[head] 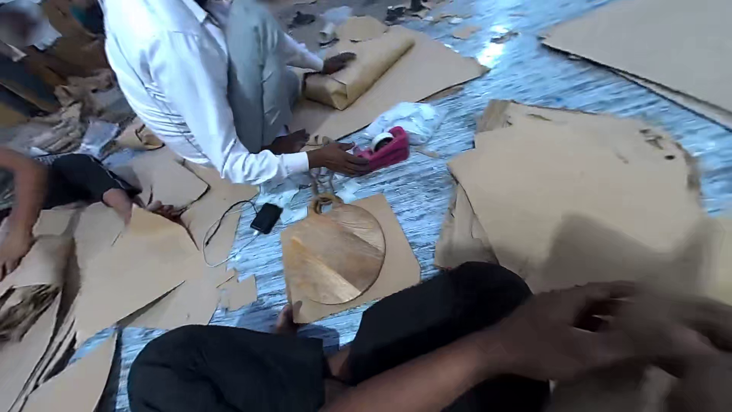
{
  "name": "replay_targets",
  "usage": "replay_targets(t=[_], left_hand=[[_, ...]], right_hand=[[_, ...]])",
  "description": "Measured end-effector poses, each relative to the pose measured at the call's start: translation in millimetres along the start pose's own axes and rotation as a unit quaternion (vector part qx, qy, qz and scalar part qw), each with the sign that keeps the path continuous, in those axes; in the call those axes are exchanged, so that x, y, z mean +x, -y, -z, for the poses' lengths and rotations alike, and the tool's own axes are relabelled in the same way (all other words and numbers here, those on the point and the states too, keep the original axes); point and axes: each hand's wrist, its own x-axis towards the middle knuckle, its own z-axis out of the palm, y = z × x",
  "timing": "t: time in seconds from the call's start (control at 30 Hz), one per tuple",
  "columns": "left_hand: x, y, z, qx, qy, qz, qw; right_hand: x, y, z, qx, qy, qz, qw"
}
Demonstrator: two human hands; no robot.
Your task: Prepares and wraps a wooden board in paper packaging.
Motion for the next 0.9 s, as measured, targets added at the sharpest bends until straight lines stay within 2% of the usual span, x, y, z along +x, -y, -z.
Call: replay_targets(t=[0.1, 0.17, 0.2, 0.27, 0.33, 0.37, 0.43, 0.5, 0.6, 0.73, 0.77, 0.8, 0.83, 0.87, 0.9], left_hand=[[-63.5, -15.5, 91.4, 0.01, -0.193, 0.057, 0.979], [-103.6, -10.5, 166.4, 0.015, -0.318, 0.132, 0.939], [-122.8, -0.3, 204.4, 0.035, -0.357, 0.16, 0.92], [-163.4, 37.1, 276.2, 0.067, -0.403, 0.223, 0.885], [-203.3, 83.9, 325.4, 0.11, -0.407, 0.296, 0.857], [-217.9, 104.6, 337.2, 0.128, -0.416, 0.33, 0.838], [-234.8, 126.2, 347.2, 0.143, -0.461, 0.359, 0.799], [-239.5, 122.1, 347.6, 0.182, -0.479, 0.389, 0.766], [-239.9, 110.1, 338.5, 0.245, -0.45, 0.47, 0.719], [-232.4, 107.7, 336.4, 0.281, -0.429, 0.523, 0.681], [-240.9, 110.3, 337.1, 0.299, -0.431, 0.507, 0.684], [-256.2, 114.1, 335.9, 0.341, -0.431, 0.455, 0.701], [-272.4, 116.0, 330.6, 0.403, -0.412, 0.369, 0.729], [-282.5, 108.3, 321.2, 0.458, -0.345, 0.259, 0.777], [-275.2, 79.5, 303.0, 0.482, -0.262, 0.189, 0.815]], right_hand=[[37.9, 26.7, -93.8, -0.049, 0.12, 0.088, 0.988], [57.2, 30.2, -163.8, -0.131, 0.147, 0.188, 0.962], [65.6, 24.9, -199.3, -0.171, 0.174, 0.207, 0.947], [74.7, 0.3, -272.0, -0.225, 0.302, 0.155, 0.913], [62.7, -42.6, -336.8, -0.277, 0.415, 0.092, 0.862], [51.4, -64.7, -359.7, -0.301, 0.44, 0.09, 0.841], [28.4, -87.2, -388.2, -0.336, 0.426, 0.128, 0.83], [19.1, -79.2, -398.2, -0.325, 0.437, 0.153, 0.825], [16.2, -78.4, -406.9, -0.314, 0.443, 0.205, 0.814], [29.2, -88.3, -406.0, -0.24, 0.442, 0.222, 0.835], [32.1, -75.8, -398.2, -0.22, 0.462, 0.194, 0.837], [34.2, -56.8, -381.1, -0.194, 0.473, 0.163, 0.844], [34.6, -36.8, -349.3, -0.164, 0.456, 0.146, 0.862], [33.2, -21.8, -303.4, -0.134, 0.4, 0.157, 0.893], [35.2, -12.4, -250.3, -0.108, 0.326, 0.172, 0.923]])
